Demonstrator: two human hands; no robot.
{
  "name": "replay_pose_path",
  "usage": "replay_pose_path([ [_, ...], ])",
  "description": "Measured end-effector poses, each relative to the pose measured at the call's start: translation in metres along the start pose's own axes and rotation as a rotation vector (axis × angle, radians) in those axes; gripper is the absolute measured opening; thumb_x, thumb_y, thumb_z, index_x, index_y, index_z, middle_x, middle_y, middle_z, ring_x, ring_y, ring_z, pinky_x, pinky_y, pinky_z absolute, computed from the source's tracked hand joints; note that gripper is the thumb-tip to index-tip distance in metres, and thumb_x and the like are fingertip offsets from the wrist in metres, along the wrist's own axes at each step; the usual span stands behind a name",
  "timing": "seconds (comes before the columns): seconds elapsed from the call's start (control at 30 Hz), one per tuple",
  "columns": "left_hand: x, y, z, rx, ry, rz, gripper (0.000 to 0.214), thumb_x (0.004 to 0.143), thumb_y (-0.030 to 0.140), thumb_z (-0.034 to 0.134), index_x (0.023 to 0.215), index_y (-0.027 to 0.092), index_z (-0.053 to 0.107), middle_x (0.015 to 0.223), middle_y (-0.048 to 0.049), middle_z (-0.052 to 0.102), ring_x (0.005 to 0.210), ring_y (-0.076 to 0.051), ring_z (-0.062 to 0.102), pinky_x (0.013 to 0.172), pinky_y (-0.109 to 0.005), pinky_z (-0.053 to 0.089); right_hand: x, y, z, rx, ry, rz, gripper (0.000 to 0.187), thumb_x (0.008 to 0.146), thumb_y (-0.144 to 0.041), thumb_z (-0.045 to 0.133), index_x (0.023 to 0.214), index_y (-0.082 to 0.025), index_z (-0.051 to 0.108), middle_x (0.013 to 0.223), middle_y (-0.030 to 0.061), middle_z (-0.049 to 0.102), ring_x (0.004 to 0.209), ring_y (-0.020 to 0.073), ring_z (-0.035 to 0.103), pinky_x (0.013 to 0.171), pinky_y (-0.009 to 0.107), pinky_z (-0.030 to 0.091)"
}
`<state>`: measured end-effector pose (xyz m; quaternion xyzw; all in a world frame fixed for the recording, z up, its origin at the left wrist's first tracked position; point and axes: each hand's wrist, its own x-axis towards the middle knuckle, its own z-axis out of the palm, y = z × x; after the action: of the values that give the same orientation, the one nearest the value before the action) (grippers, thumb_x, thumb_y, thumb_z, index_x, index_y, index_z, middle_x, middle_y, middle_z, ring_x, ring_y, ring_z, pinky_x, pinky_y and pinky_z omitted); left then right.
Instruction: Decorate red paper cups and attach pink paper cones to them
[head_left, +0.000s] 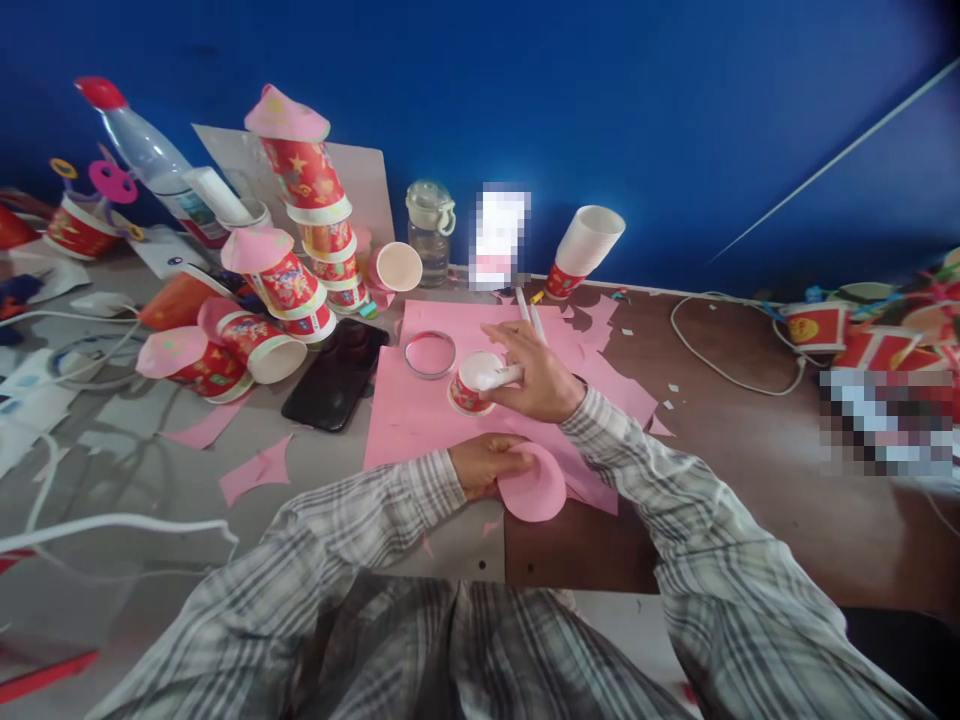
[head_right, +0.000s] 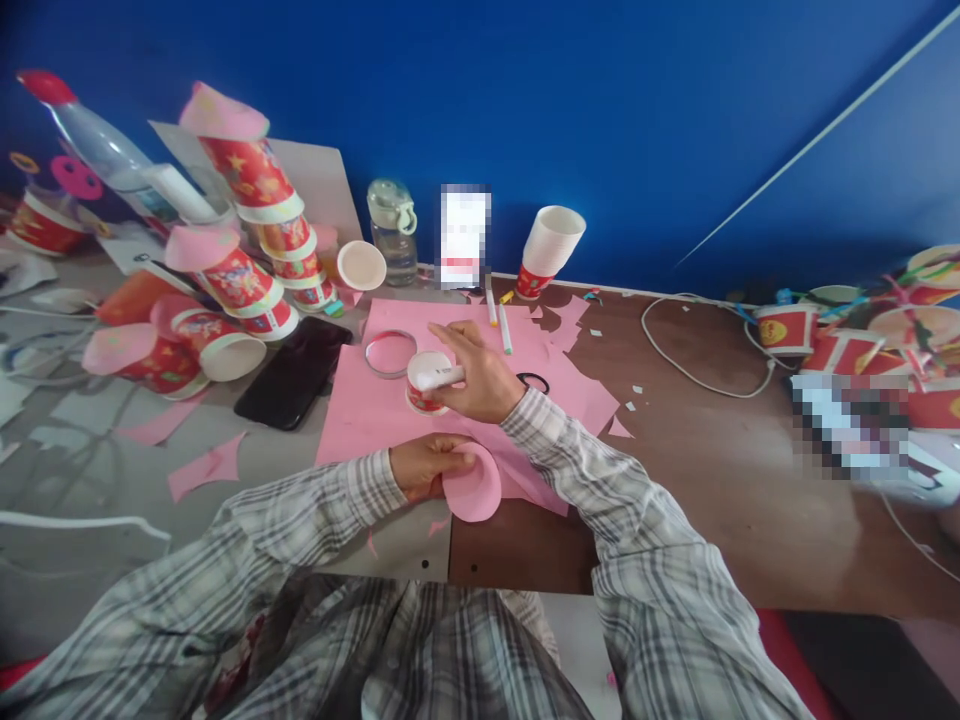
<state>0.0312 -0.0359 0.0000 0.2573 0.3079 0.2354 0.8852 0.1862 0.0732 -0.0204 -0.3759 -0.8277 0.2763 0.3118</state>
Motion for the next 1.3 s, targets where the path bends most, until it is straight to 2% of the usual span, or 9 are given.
replay_pose_path([
  [0.1, 0.0, -0.004, -0.001, -0.005, -0.002, 0.003, 0.051, 0.038, 0.041, 0.081, 0.076, 0.011, 0.064, 0.068, -0.0043, 0.06, 0.061, -0.012, 0.053, 0.064, -0.027, 0.041, 0.005, 0.005, 0.004, 0.0, -0.085, -0.028, 0.087, 0.08, -0.044, 0.11, 0.161, -0.025, 0.085, 0.157, 0.0233, 0.085, 0.146, 0.0463, 0.082, 0.128, 0.071, 0.075],
  [0.3, 0.0, -0.01, -0.002, 0.0, -0.021, 0.021, 0.046, 0.039, 0.043, 0.08, 0.071, 0.014, 0.066, 0.064, -0.0042, 0.059, 0.057, -0.012, 0.051, 0.06, -0.028, 0.04, 0.027, 0.006, 0.006, 0.045, -0.135, -0.061, 0.06, 0.09, -0.042, 0.103, 0.145, -0.025, 0.089, 0.158, 0.0243, 0.091, 0.145, 0.0468, 0.088, 0.131, 0.069, 0.074],
  [0.63, -0.006, 0.003, -0.004, -0.044, 0.01, -0.017, 0.047, 0.041, 0.04, 0.08, 0.079, 0.016, 0.066, 0.07, -0.0037, 0.058, 0.061, -0.012, 0.053, 0.062, -0.027, 0.043, 0.111, 0.001, 0.036, 0.048, -0.184, 0.031, 0.07, 0.095, -0.029, 0.102, 0.16, -0.014, 0.083, 0.177, 0.0281, 0.082, 0.166, 0.0446, 0.077, 0.152, 0.068, 0.054],
  [0.77, -0.009, 0.011, -0.007, -0.075, 0.01, 0.004, 0.041, 0.048, 0.036, 0.078, 0.081, 0.017, 0.065, 0.071, -0.0048, 0.059, 0.06, -0.012, 0.054, 0.061, -0.027, 0.044, 0.127, 0.001, 0.038, 0.068, -0.19, 0.052, 0.079, 0.093, -0.028, 0.105, 0.167, -0.015, 0.08, 0.177, 0.0263, 0.08, 0.167, 0.0422, 0.073, 0.152, 0.067, 0.054],
  [0.9, -0.009, 0.015, -0.009, -0.129, 0.035, 0.022, 0.034, 0.049, 0.03, 0.078, 0.078, 0.016, 0.065, 0.069, -0.0056, 0.059, 0.057, -0.013, 0.054, 0.058, -0.027, 0.045, 0.109, 0.008, 0.021, 0.152, -0.166, 0.029, 0.091, 0.082, -0.039, 0.113, 0.166, -0.024, 0.082, 0.164, 0.0213, 0.083, 0.158, 0.0423, 0.073, 0.13, 0.063, 0.071],
  [0.97, -0.008, 0.016, -0.01, -0.167, 0.075, 0.049, 0.033, 0.049, 0.026, 0.078, 0.076, 0.014, 0.065, 0.068, -0.0071, 0.06, 0.057, -0.014, 0.055, 0.058, -0.029, 0.046, 0.091, 0.011, 0.006, 0.189, -0.112, 0.063, 0.082, 0.084, -0.042, 0.109, 0.161, -0.026, 0.085, 0.149, 0.0165, 0.084, 0.141, 0.0374, 0.077, 0.12, 0.058, 0.073],
  [1.1, -0.004, 0.023, -0.017, -0.236, 0.153, 0.156, 0.026, 0.053, 0.017, 0.074, 0.075, 0.01, 0.063, 0.07, -0.0085, 0.061, 0.061, -0.016, 0.057, 0.063, -0.033, 0.048, 0.051, 0.007, -0.027, 0.306, 0.118, 0.218, 0.055, 0.084, -0.049, 0.107, 0.131, -0.022, 0.094, 0.113, 0.0064, 0.078, 0.106, 0.0264, 0.073, 0.098, 0.046, 0.067],
  [1.2, 0.003, 0.037, -0.025, -0.268, 0.203, 0.241, 0.023, 0.061, 0.013, 0.066, 0.082, 0.011, 0.06, 0.076, -0.009, 0.063, 0.069, -0.019, 0.059, 0.07, -0.036, 0.048, 0.033, -0.005, -0.047, 0.494, 0.123, 0.343, 0.047, 0.081, -0.055, 0.108, 0.109, -0.02, 0.091, 0.085, -0.003, 0.065, 0.08, 0.0169, 0.057, 0.078, 0.037, 0.053],
  [1.3, 0.009, 0.055, -0.031, -0.307, 0.271, 0.329, 0.02, 0.073, 0.016, 0.054, 0.093, 0.011, 0.056, 0.085, -0.009, 0.063, 0.077, -0.018, 0.059, 0.076, -0.037, 0.048, 0.026, -0.017, -0.058, 0.624, 0.11, 0.387, 0.037, 0.077, -0.045, 0.104, 0.098, -0.021, 0.086, 0.081, -0.0045, 0.065, 0.075, 0.014, 0.055, 0.072, 0.034, 0.046],
])
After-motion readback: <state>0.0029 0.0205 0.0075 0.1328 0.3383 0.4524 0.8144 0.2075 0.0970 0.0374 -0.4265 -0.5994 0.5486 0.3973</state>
